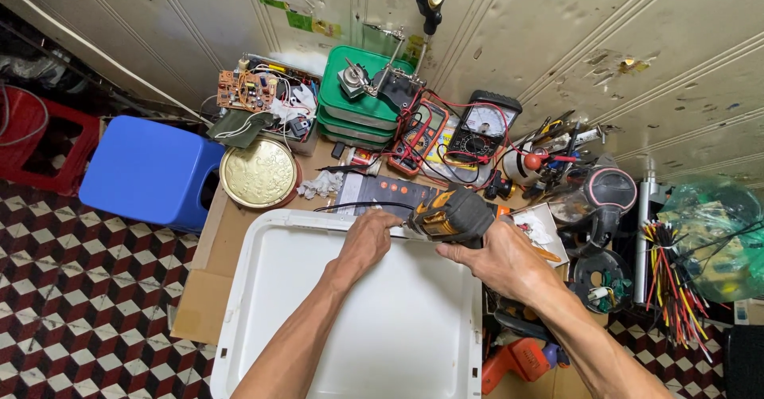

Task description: The person assembles a white plastic appliance base by attaching a black control panel strip to the top edge. They use a yellow power drill to secure the panel with screws and then apply white tape to the interior corners of the base.

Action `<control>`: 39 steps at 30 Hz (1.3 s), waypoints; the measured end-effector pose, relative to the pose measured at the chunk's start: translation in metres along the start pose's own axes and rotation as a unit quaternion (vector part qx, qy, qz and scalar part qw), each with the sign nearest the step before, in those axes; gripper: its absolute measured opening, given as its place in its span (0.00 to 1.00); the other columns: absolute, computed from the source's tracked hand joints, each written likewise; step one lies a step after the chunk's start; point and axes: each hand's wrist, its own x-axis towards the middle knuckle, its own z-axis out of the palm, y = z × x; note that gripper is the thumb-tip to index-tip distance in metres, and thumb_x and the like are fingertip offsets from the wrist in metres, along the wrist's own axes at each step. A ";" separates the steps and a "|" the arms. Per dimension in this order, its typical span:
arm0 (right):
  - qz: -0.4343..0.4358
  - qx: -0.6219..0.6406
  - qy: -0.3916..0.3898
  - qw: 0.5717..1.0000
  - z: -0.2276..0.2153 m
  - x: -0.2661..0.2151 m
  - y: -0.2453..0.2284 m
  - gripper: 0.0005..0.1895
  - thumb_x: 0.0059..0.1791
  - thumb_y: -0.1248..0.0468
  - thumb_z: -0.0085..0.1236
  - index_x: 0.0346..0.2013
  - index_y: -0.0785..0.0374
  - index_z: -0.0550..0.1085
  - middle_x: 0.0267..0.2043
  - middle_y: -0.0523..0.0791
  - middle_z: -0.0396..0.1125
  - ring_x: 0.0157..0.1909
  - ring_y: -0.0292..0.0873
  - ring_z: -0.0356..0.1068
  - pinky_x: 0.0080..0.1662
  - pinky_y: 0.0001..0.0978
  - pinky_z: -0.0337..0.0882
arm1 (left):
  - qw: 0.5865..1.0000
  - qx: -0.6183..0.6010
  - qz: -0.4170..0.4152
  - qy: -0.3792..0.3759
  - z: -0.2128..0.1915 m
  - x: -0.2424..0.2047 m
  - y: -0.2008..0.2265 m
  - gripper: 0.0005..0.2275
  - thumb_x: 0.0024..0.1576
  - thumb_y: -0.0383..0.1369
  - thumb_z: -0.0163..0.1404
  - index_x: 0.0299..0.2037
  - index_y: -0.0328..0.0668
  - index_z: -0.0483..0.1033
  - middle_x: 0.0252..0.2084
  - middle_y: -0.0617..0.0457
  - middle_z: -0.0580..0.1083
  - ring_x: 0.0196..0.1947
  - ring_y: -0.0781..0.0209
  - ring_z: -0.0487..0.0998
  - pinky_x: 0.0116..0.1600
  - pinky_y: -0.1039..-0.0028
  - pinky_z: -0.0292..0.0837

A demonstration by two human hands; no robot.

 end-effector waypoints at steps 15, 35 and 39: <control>-0.011 -0.061 -0.054 0.997 -0.005 0.018 -0.007 0.22 0.40 0.58 0.64 0.46 0.61 0.74 0.28 0.48 0.74 0.30 0.45 0.71 0.38 0.41 0.73 | 0.990 0.036 -0.052 -0.128 -0.030 0.002 0.020 0.19 0.53 0.31 0.59 0.55 0.38 0.75 0.59 0.43 0.74 0.63 0.46 0.69 0.69 0.57 0.59; 0.026 -0.139 -0.068 0.988 -0.007 0.026 -0.017 0.21 0.40 0.58 0.62 0.45 0.62 0.73 0.33 0.54 0.76 0.35 0.53 0.76 0.43 0.47 0.75 | 0.992 0.007 -0.060 -0.113 -0.032 0.003 0.026 0.16 0.51 0.29 0.61 0.51 0.42 0.79 0.53 0.48 0.77 0.59 0.48 0.71 0.67 0.57 0.61; 0.032 -0.160 -0.066 0.984 -0.007 0.029 -0.013 0.21 0.41 0.56 0.63 0.45 0.62 0.74 0.34 0.54 0.76 0.36 0.54 0.76 0.44 0.47 0.75 | 0.991 0.003 -0.066 -0.115 -0.034 0.003 0.032 0.16 0.51 0.29 0.61 0.51 0.43 0.79 0.51 0.48 0.77 0.58 0.49 0.71 0.67 0.57 0.61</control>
